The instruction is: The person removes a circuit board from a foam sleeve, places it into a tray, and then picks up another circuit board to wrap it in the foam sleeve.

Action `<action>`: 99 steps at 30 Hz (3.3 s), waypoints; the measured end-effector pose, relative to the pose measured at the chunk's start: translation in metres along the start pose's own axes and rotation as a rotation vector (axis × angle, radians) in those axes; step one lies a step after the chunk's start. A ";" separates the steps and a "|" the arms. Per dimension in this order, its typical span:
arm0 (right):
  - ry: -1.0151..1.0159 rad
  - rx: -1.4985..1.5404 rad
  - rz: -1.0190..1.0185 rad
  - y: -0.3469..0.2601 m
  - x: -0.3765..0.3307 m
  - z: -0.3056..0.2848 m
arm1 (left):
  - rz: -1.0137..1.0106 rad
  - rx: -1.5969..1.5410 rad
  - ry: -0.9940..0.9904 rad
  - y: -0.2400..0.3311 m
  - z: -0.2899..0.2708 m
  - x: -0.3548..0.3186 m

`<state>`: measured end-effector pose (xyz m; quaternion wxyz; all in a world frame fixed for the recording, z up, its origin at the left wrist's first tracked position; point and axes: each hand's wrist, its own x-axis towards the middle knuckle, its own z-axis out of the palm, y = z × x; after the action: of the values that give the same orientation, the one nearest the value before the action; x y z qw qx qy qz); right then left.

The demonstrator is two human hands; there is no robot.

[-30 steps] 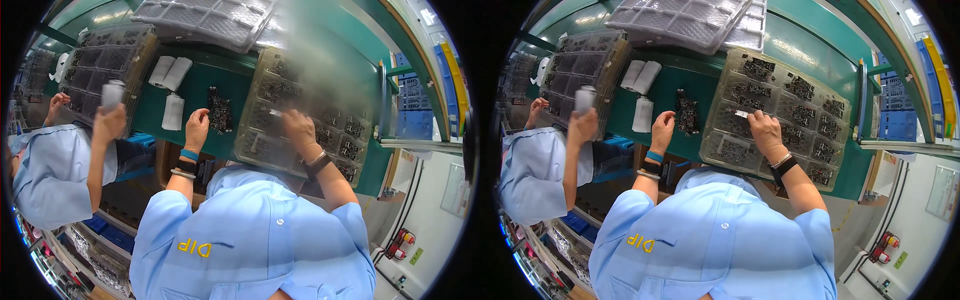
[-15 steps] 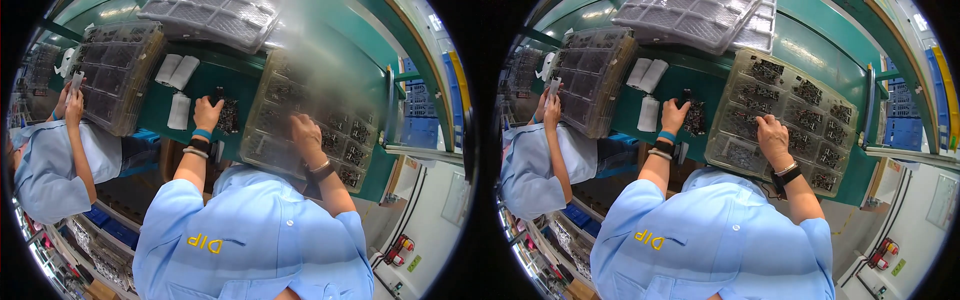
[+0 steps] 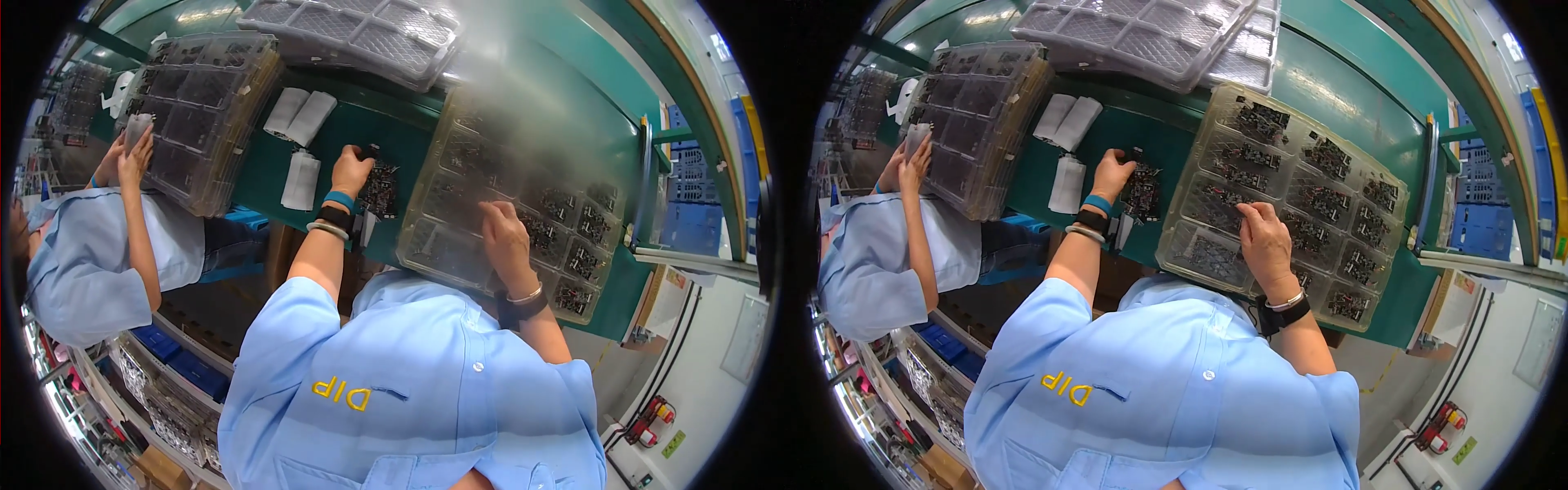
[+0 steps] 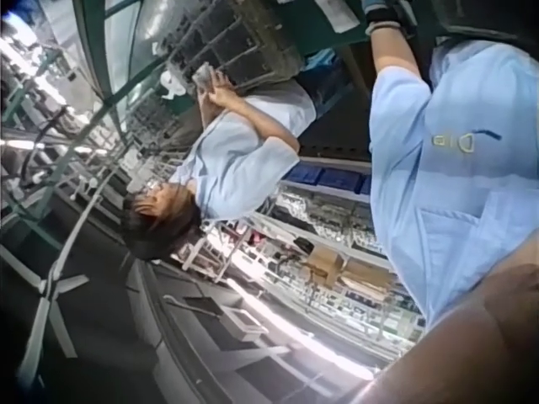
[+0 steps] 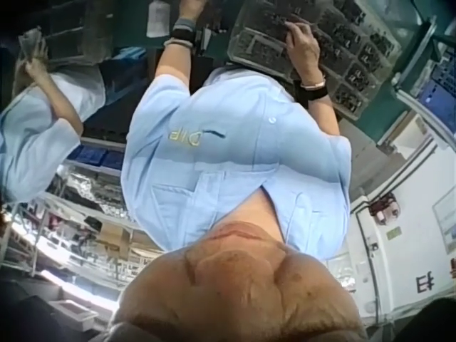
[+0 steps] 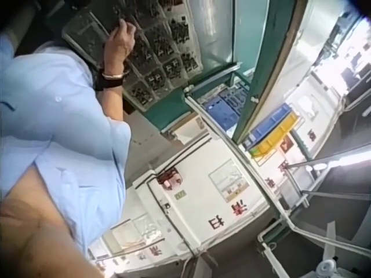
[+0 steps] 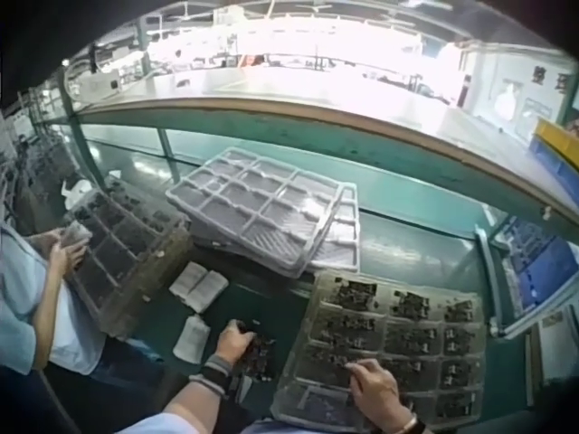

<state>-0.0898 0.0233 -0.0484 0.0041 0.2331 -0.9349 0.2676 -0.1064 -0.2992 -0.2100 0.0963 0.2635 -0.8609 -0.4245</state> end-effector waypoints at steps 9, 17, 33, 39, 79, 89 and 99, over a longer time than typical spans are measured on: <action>0.069 0.007 0.047 0.020 -0.006 -0.003 | 0.077 -0.073 0.224 0.017 -0.026 0.003; 0.059 -0.091 -0.071 0.036 0.000 0.009 | 0.334 -0.182 0.158 0.070 -0.055 -0.029; -0.044 0.324 0.137 0.031 -0.015 0.000 | -0.178 -0.976 -0.069 0.065 -0.078 -0.046; -0.055 0.374 0.106 0.041 -0.020 0.000 | -0.389 -0.976 -0.044 0.032 -0.075 -0.037; -0.200 -0.232 0.071 0.019 -0.004 0.012 | 0.442 0.173 -0.048 0.036 -0.062 -0.075; -0.116 -0.096 0.127 0.017 -0.011 0.007 | -0.052 0.498 0.198 0.022 -0.022 -0.029; 0.014 -0.023 0.144 0.022 -0.021 -0.011 | -0.017 0.266 0.102 0.006 -0.041 -0.012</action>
<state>-0.0819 0.0543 -0.0524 -0.0060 0.1631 -0.9523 0.2578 -0.0829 -0.3174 -0.1788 0.1004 0.3026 -0.9012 -0.2934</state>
